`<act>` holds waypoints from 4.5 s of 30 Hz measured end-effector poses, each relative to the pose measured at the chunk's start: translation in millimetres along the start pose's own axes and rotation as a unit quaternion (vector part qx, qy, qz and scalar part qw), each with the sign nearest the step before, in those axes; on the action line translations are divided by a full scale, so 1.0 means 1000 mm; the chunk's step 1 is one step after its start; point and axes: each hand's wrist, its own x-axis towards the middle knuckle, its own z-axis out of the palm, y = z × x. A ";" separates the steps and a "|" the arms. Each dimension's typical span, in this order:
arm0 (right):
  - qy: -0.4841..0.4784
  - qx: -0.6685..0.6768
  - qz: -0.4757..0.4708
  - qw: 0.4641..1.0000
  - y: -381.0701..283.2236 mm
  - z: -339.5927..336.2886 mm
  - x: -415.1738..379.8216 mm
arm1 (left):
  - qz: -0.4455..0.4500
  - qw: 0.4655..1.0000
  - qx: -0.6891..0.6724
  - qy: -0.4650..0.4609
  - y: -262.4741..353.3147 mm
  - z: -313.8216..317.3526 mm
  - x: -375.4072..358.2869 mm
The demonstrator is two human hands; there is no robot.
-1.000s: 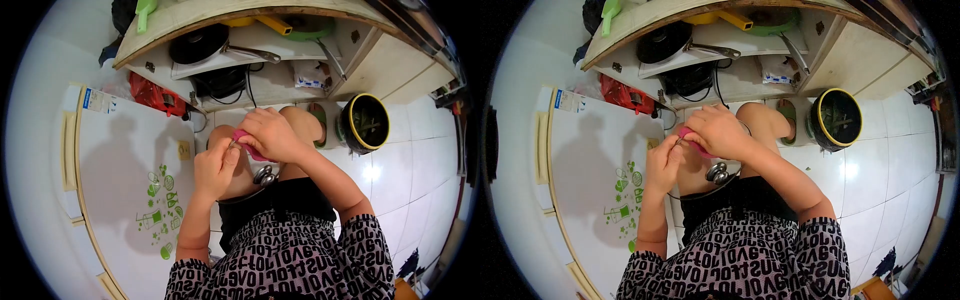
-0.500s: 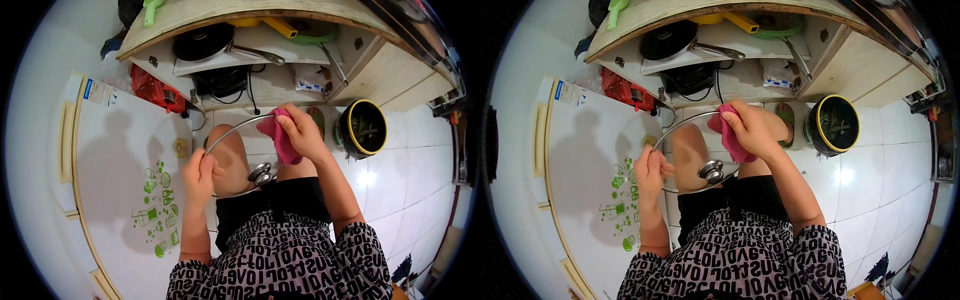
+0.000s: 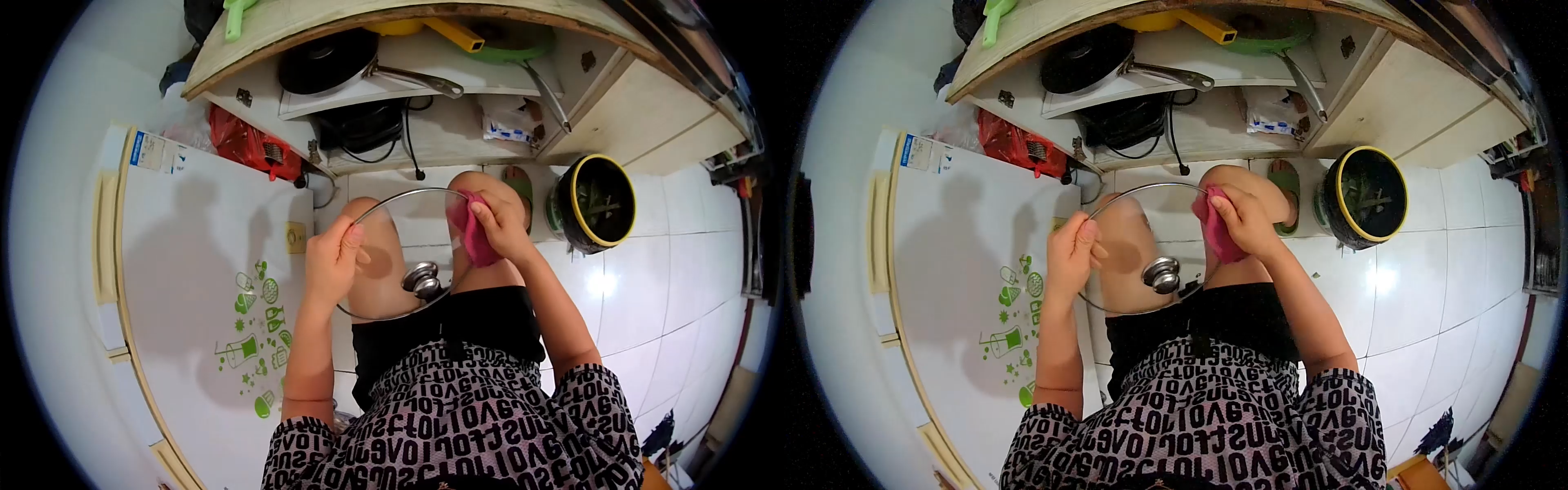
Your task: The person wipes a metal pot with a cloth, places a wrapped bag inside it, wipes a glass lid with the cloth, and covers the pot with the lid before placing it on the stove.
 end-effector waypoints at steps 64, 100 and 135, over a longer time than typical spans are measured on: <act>0.041 -0.291 -0.328 0.898 -0.096 0.021 0.047 | 0.171 0.961 0.212 -0.046 0.035 0.011 0.030; 0.073 -0.018 -0.073 0.994 0.009 -0.001 -0.002 | -0.037 0.997 -0.036 0.065 -0.003 0.008 0.002; 0.098 -0.209 -0.169 0.958 -0.063 -0.002 0.026 | 0.071 0.990 0.121 0.009 0.029 0.023 0.038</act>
